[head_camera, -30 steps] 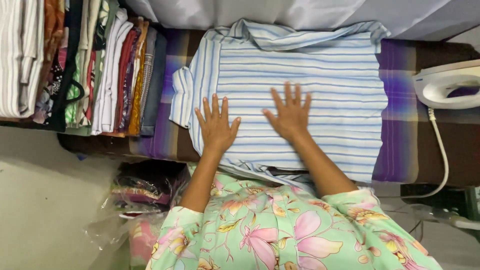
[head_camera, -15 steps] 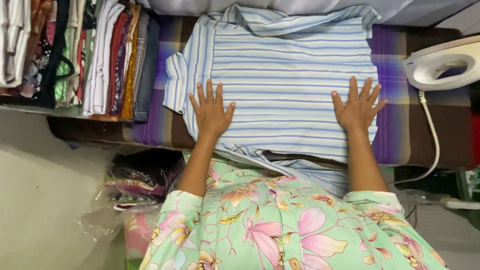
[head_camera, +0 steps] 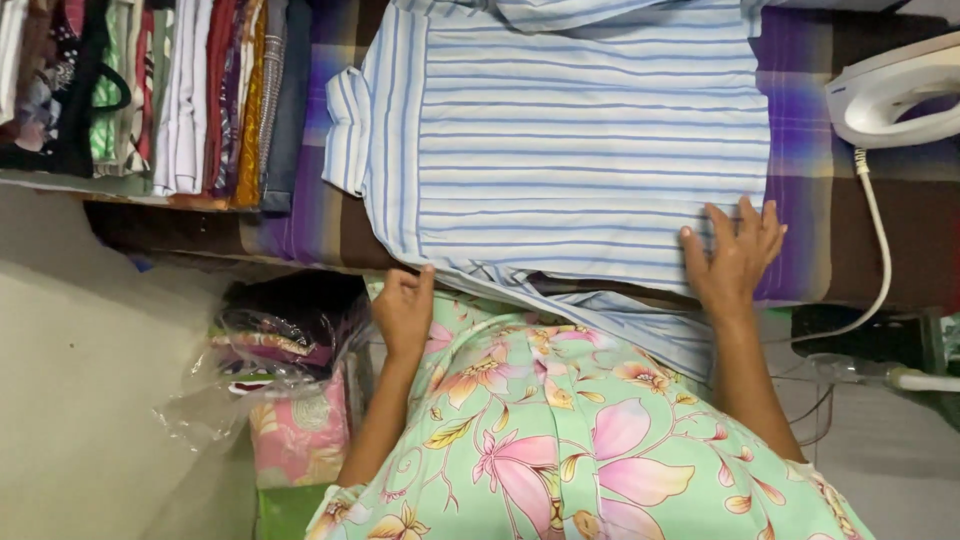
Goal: The person irons a blue and white striped shirt on an ironing board, smoothing the body and sleeves with a white iron. After ironing, the person folds the shirt neatly and places it on a stack of other folded clothes.
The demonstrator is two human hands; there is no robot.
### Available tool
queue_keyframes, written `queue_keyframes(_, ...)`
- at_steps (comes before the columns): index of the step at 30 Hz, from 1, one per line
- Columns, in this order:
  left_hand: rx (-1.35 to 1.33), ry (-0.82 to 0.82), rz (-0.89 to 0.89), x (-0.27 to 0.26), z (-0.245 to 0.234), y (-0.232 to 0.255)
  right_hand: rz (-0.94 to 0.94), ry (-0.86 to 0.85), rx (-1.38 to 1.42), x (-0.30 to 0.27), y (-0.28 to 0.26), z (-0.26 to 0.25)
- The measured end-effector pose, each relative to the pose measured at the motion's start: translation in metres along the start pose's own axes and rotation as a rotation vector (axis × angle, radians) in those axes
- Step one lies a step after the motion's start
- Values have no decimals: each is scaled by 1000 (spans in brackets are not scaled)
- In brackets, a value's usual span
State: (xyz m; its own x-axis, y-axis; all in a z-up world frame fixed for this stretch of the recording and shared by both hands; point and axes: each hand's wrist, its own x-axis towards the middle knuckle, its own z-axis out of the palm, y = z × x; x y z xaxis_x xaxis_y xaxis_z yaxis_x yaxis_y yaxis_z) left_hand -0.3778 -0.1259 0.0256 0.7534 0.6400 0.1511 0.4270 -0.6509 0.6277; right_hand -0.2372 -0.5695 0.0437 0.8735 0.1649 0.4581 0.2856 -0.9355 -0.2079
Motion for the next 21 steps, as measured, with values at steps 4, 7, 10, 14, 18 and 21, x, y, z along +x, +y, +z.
queue_keyframes(4,-209,-403,-360,-7,0,19,-53,-97,36,-4,-22,-2)
queue_keyframes(7,-338,-449,-439,-16,14,22,-19,-217,95,1,-38,-4)
queue_keyframes(10,-648,-330,-597,-25,48,-7,30,-327,107,1,-45,-4)
queue_keyframes(14,-1224,-329,-1112,-18,22,7,27,-398,85,4,-45,-6)
queue_keyframes(18,-984,-290,-935,-17,33,-16,37,-419,83,5,-46,-7)
queue_keyframes(21,-1017,-156,-863,-13,27,-20,56,-464,64,7,-42,-7)
